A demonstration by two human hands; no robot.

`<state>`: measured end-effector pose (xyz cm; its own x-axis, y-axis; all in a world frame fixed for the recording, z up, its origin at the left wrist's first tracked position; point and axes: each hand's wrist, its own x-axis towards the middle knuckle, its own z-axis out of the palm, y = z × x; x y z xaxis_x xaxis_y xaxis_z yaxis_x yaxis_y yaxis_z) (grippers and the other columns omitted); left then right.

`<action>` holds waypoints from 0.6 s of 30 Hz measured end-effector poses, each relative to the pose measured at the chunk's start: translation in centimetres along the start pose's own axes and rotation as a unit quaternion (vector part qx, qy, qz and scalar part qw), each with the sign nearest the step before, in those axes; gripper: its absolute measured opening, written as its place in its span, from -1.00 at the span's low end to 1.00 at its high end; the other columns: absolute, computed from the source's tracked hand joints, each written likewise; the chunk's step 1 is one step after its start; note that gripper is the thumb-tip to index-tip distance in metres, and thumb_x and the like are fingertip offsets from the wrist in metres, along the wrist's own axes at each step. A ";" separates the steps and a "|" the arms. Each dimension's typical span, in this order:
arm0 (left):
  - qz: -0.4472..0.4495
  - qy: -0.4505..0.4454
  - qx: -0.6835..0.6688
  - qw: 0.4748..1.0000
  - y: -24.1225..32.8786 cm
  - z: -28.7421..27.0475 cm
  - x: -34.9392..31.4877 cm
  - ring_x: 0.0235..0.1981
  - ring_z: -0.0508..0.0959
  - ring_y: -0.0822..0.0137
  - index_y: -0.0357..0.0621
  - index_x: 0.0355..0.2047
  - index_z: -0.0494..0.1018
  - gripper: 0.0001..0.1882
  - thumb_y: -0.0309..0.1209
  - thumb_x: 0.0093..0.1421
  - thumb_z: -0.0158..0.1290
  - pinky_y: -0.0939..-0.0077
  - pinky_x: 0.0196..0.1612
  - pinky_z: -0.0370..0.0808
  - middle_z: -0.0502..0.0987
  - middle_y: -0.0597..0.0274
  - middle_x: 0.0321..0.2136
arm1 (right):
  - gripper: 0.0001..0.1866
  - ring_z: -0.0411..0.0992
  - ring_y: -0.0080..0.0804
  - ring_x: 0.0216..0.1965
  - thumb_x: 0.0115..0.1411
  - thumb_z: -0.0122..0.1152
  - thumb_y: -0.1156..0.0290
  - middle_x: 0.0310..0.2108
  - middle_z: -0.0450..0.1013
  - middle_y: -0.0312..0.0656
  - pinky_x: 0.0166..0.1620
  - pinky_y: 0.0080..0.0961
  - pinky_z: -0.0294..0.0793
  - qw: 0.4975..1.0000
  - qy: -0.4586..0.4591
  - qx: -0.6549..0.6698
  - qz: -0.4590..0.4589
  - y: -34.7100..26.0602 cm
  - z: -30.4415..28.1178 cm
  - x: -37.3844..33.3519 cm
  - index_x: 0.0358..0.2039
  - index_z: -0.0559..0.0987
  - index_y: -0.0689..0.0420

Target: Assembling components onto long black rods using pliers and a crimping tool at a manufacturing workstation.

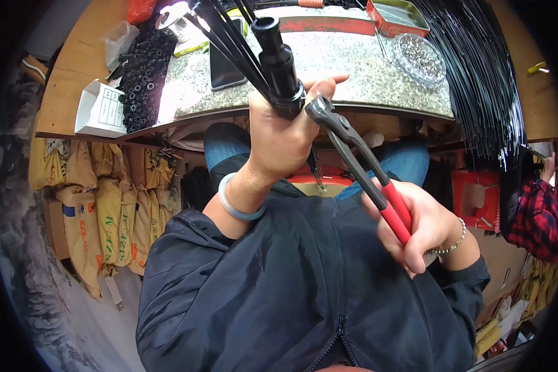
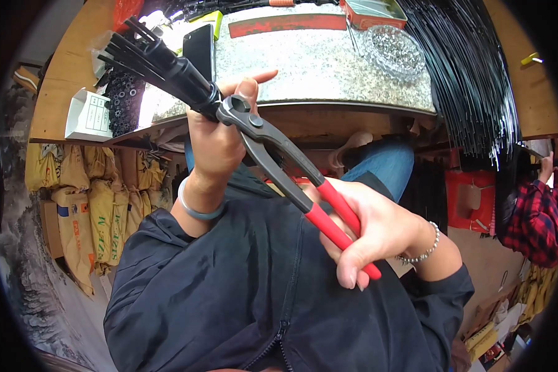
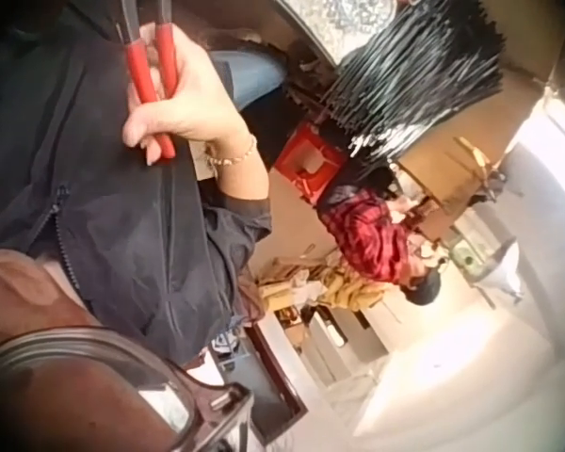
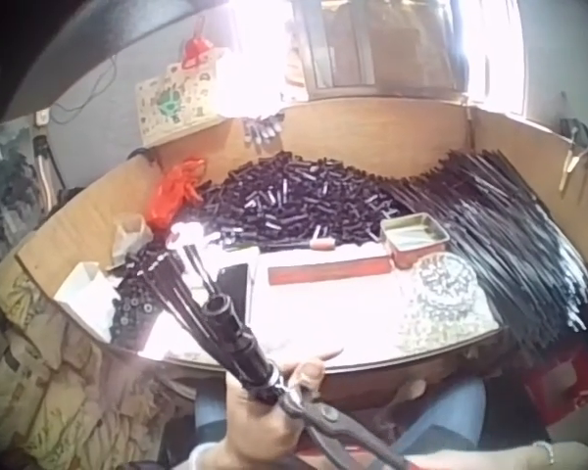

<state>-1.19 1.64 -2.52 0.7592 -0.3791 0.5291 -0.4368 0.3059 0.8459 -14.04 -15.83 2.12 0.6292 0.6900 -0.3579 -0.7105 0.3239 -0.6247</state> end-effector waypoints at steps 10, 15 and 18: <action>-0.036 -0.020 0.023 0.999 -0.4 -0.1 -0.4 -0.72 0.20 0.72 -0.44 -0.23 0.46 -0.74 -0.42 0.24 -0.05 0.78 -0.66 0.08 0.28 0.50 -0.74 | -0.52 0.42 -0.31 -0.73 -0.22 0.07 0.76 -0.67 0.39 -0.11 -0.66 -0.51 0.40 0.978 0.138 -0.156 -0.018 0.5 -0.2 -0.7 -0.16 0.33 0.40; -0.083 -0.022 0.031 0.996 0.2 0.3 -0.4 -0.73 0.18 0.73 -0.41 -0.20 0.47 -0.73 -0.41 0.23 -0.04 0.76 -0.67 0.05 0.27 0.53 -0.76 | -0.35 0.41 -0.51 -0.41 -0.10 0.29 0.55 -0.29 0.39 -0.20 -0.40 -0.53 0.41 0.854 0.227 -0.442 -0.151 2.1 -1.0 0.2 0.02 0.21 0.23; -0.126 -0.021 0.017 0.992 0.4 0.1 -0.8 -0.74 0.15 0.73 -0.39 -0.20 0.47 -0.75 -0.43 0.23 -0.04 0.75 -0.68 0.01 0.24 0.54 -0.76 | -0.46 0.41 -0.48 -0.40 -0.05 0.22 0.56 -0.35 0.38 -0.19 -0.42 -0.49 0.40 0.804 0.262 -0.484 -0.223 2.2 -1.1 0.2 -0.03 0.25 0.28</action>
<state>-1.98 1.99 -2.63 0.8253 -0.4765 0.3031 -0.2526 0.1686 0.9528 -15.14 -15.70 -0.06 0.9801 0.1957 -0.0324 0.0425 -0.3670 -0.9292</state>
